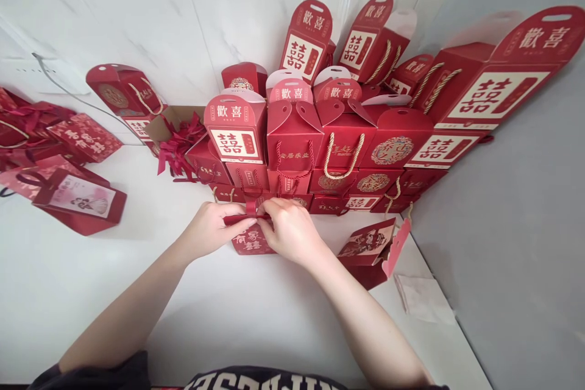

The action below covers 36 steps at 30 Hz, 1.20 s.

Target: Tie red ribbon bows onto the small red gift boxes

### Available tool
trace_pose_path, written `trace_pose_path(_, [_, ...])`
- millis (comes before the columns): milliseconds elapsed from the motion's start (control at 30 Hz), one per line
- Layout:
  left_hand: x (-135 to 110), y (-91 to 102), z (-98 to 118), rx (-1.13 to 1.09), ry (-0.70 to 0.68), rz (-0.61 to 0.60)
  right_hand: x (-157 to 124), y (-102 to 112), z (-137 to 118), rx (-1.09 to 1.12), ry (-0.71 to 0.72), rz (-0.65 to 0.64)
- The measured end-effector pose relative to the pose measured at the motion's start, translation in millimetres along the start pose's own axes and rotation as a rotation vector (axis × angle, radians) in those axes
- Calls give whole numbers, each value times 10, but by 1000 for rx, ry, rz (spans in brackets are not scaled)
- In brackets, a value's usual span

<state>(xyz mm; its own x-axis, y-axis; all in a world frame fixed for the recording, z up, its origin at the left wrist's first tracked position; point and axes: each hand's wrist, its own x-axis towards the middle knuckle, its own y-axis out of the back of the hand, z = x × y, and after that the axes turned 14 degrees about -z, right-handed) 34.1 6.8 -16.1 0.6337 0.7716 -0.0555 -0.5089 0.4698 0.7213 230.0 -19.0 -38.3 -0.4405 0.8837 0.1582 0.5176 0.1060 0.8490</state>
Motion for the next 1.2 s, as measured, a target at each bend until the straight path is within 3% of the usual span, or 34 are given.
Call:
trace_pose_path(100, [21, -4, -23, -35, -6, -14, 1, 40, 11, 32, 36, -26])
trace_pose_path(300, [46, 43, -69, 100, -47, -64, 33, 69, 83, 220, 67, -60])
trace_pose_path(467, [18, 160, -78, -14, -47, -177, 53, 48, 123, 390, 53, -49])
trace_pose_path(633, [-41, 188, -51, 3, -41, -232, 44, 14, 114, 321, 64, -28])
trace_pose_path(833, [-95, 195, 13, 153, 15, -173, 21, -45, 15, 173, 138, -61])
trace_pose_path(933, [-213, 431, -24, 191, 58, -205, 6, -45, -22, 208, 131, -81])
trace_pose_path(1067, [-577, 970, -292, 319, 209, -135, -20, -4, -5, 172, 82, -72])
trace_pose_path(1100, [-686, 1100, -383, 323, 281, -86, -27, 11, 3, 161, 86, -81])
trace_pose_path(1200, [-955, 1383, -616, 217, 542, 342, -42, 55, 9, 136, 106, -104])
